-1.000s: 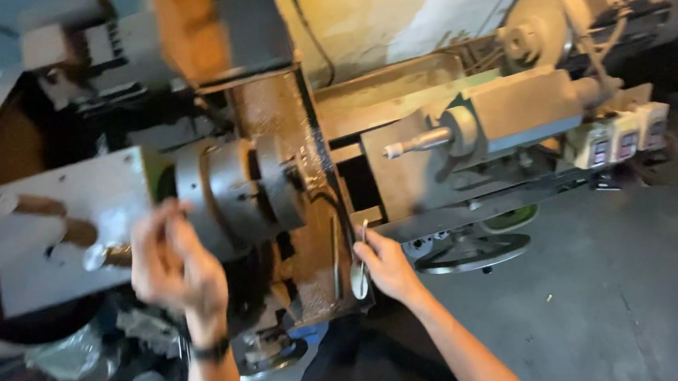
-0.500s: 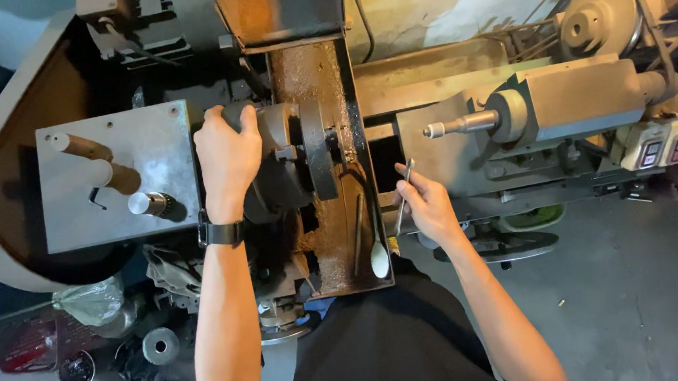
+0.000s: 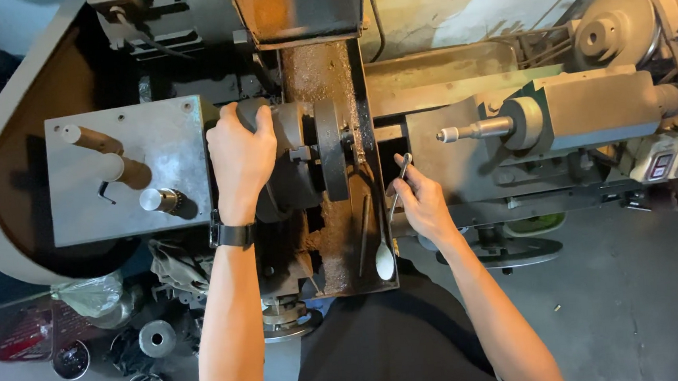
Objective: Machine and measure a metal component using a lathe and a caliper.
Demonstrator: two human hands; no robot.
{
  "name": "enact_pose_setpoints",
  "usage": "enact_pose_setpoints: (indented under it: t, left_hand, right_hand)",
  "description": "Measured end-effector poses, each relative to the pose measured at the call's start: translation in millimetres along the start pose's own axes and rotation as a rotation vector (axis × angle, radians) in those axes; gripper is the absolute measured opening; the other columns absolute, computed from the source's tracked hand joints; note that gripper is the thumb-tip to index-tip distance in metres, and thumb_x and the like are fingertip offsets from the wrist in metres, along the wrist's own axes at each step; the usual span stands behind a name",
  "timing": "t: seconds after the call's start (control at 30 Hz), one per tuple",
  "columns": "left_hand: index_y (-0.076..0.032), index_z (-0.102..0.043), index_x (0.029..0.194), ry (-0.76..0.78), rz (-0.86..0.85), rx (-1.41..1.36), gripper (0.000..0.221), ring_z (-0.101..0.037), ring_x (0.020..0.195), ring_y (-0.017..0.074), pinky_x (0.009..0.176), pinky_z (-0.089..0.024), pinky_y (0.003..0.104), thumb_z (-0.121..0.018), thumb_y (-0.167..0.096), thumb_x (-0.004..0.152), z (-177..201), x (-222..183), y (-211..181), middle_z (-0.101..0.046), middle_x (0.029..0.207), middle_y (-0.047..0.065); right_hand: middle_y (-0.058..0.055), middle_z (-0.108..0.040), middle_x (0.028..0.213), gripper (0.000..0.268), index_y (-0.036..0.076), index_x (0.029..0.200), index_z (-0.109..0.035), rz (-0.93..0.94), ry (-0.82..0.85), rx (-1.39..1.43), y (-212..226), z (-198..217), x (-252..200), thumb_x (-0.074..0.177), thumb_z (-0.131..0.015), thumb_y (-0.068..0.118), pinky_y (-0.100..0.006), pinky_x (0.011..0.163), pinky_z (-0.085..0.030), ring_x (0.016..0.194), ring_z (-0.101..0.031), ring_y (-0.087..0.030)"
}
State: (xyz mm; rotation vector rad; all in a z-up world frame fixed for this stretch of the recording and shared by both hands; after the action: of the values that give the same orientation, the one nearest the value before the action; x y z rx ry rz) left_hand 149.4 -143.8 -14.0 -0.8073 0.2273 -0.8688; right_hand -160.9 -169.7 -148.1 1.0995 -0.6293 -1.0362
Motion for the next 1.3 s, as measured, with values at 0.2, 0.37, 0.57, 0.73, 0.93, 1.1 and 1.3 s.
enact_pose_setpoints:
  t: [0.2,0.37,0.57,0.73,0.93,1.1,1.3]
  left_hand:
    - [0.013,-0.062,0.123,0.013,0.014,0.065,0.053,-0.071,0.092,0.0472,0.08,-0.057,0.047,-0.071,-0.031,0.095,-1.4,0.1,2.3,-0.07,0.096,0.035]
    - [0.013,-0.062,0.123,0.0,0.002,-0.007,0.052,-0.072,0.093,0.0452,0.081,-0.058,0.046,-0.069,-0.03,0.095,-0.3,-1.5,1.9,-0.072,0.097,0.033]
    - [0.013,-0.062,0.124,-0.006,0.011,0.033,0.053,-0.07,0.096,0.0468,0.083,-0.057,0.047,-0.071,-0.031,0.095,-0.5,0.1,1.8,-0.071,0.1,0.035]
    - [0.012,-0.061,0.124,0.004,0.029,-0.005,0.054,-0.071,0.097,0.0463,0.085,-0.057,0.047,-0.069,-0.031,0.094,-0.2,-0.9,1.2,-0.071,0.101,0.033]
    - [0.012,-0.064,0.121,-0.014,0.017,0.055,0.052,-0.069,0.096,0.0487,0.084,-0.056,0.049,-0.071,-0.032,0.094,-2.6,-0.6,7.2,-0.071,0.098,0.035]
    - [0.012,-0.063,0.122,-0.014,0.021,0.02,0.053,-0.07,0.097,0.048,0.085,-0.056,0.048,-0.071,-0.032,0.094,-0.6,0.0,4.3,-0.071,0.098,0.035]
    - [0.013,-0.062,0.124,-0.017,0.02,0.018,0.054,-0.069,0.102,0.0473,0.088,-0.056,0.046,-0.071,-0.031,0.093,-1.2,-0.4,6.2,-0.07,0.104,0.036]
  right_hand:
    - [-0.001,-0.059,0.075,0.048,0.006,0.15,-0.054,-0.089,-0.012,0.016,-3.0,-14.2,-1.5,0.102,-0.058,0.012,-0.025,0.061,-0.047,0.066,-0.051,-0.007]
    - [-0.002,-0.062,0.072,0.045,0.007,0.147,-0.057,-0.053,0.008,-0.001,18.6,-16.3,-0.1,0.102,-0.057,0.012,-0.025,0.059,-0.048,0.062,-0.053,-0.007]
    - [-0.006,-0.067,0.073,0.048,0.006,0.148,-0.054,-0.032,-0.1,-0.067,29.7,-12.4,-3.1,0.099,-0.059,0.008,-0.028,0.064,-0.052,0.066,-0.06,-0.01]
    - [-0.015,-0.07,0.09,0.057,0.006,0.152,-0.049,0.148,-0.036,-0.163,48.9,-26.3,-0.5,0.097,-0.058,0.001,-0.03,0.077,-0.056,0.079,-0.07,-0.019]
    - [-0.022,-0.07,0.115,0.061,0.006,0.153,-0.047,0.318,0.005,-0.143,61.4,-39.9,4.2,0.094,-0.056,-0.008,-0.032,0.092,-0.055,0.105,-0.073,-0.029]
    - [-0.022,-0.066,0.116,0.073,0.003,0.158,-0.039,0.495,-0.033,-0.309,56.7,-45.7,11.1,0.088,-0.055,-0.012,-0.04,0.091,-0.055,0.105,-0.067,-0.037]
    - [-0.022,-0.07,0.102,0.053,0.003,0.144,-0.052,0.34,0.061,-0.35,71.0,-30.6,3.2,0.094,-0.069,0.005,-0.043,0.079,-0.056,0.093,-0.07,-0.039]
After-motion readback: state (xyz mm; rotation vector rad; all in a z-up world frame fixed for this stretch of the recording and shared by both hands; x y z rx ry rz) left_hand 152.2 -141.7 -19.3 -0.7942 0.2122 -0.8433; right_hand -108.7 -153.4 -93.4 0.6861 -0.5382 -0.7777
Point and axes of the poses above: each hand's wrist, its own x-axis towards the middle knuckle, its own z-axis out of the back of the hand, y = z × x, the point moved 4 cm from there along x, towards the middle knuckle
